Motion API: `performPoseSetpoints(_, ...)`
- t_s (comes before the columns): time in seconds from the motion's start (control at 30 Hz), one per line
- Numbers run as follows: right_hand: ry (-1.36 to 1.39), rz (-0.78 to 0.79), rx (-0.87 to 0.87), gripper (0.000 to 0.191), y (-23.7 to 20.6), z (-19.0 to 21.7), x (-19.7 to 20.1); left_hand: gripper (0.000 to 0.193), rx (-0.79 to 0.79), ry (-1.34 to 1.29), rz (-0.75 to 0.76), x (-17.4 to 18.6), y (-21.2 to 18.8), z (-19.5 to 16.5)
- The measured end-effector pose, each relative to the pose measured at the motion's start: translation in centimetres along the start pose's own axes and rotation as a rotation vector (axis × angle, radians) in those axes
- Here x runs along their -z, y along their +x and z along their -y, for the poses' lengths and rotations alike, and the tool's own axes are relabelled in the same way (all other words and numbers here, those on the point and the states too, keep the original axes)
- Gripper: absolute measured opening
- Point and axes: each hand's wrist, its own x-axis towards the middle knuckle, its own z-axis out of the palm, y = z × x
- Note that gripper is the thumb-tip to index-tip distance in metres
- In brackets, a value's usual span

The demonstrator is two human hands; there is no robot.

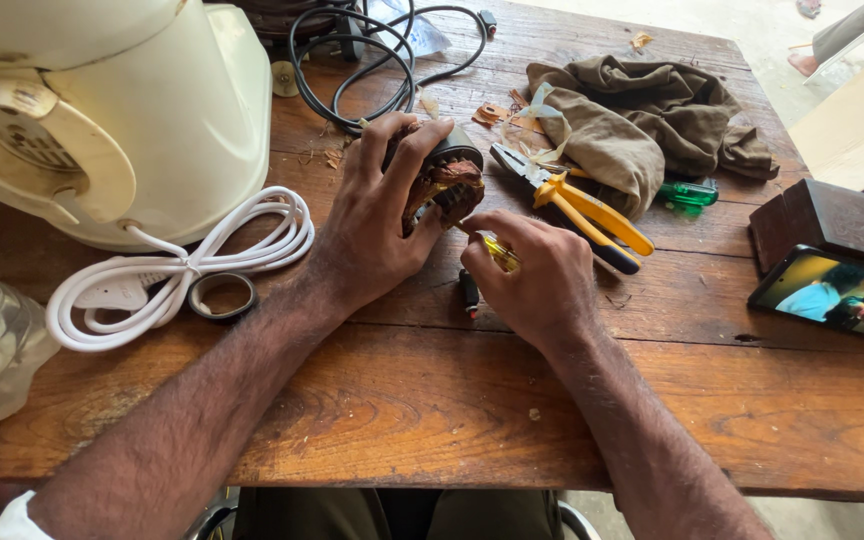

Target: The person uses a yellow-handled screwdriver to scrape and clean the copper windings of a cylindrical electrical component held in the left hand. The person repeatedly rotates the component and works on different sections of the windings while seated at a wooden workbench.

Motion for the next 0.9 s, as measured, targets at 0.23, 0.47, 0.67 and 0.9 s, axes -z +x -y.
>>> performPoseSetpoints(0.23, 0.008, -0.026, 0.032, 0.019, -0.12, 0.11, 0.06, 0.081, -0.003, 0.001, -0.001, 0.13, 0.05, -0.06)
performPoseSetpoints(0.47, 0.002, 0.008, -0.039, 0.019, -0.07, 0.23, -0.14, 0.08, 0.012, -0.006, 0.01, 0.36, 0.0, -0.31)
performPoseSetpoints(0.67, 0.072, -0.054, 0.037, 0.021, -0.19, 0.61, -0.56, 0.08, 0.022, -0.001, 0.019, 0.38, 0.0, -0.32)
performPoseSetpoints(0.9, 0.107, -0.045, 0.028, 0.022, -0.14, 0.82, -0.72, 0.08, -0.01, -0.016, -0.003, 0.26, 0.08, -0.3)
